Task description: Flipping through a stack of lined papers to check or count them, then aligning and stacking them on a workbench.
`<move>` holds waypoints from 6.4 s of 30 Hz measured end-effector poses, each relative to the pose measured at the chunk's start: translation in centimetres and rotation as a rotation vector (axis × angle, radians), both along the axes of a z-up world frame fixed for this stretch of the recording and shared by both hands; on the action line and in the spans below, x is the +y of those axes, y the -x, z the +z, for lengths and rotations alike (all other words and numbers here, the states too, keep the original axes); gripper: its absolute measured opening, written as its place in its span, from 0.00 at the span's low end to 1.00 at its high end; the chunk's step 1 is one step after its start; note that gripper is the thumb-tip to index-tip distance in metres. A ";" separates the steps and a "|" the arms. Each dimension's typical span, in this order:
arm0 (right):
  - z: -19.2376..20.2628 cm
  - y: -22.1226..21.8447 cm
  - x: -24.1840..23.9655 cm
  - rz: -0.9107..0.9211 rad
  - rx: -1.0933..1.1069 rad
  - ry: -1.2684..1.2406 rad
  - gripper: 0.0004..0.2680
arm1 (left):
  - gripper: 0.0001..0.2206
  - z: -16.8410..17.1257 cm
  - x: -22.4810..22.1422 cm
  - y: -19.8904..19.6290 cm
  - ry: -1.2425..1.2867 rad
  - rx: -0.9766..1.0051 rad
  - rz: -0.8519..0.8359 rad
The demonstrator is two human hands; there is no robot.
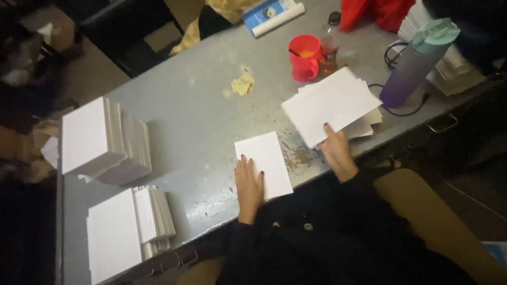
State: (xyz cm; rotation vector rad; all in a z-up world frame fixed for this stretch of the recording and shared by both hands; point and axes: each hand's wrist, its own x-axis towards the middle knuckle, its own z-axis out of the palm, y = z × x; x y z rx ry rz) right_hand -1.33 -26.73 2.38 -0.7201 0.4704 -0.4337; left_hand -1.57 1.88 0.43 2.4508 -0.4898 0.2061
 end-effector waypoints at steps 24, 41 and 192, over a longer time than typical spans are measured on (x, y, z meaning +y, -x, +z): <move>-9.3 11.0 3.3 0.872 0.541 0.558 0.18 | 0.26 -2.1 -1.6 5.3 -0.008 0.026 -0.219; -2.2 0.8 11.3 0.727 0.148 1.028 0.19 | 0.18 13.3 30.8 -20.7 -0.010 -0.614 0.638; -6.2 3.6 7.5 0.969 0.281 0.961 0.24 | 0.29 -0.8 6.9 1.7 0.476 0.554 0.261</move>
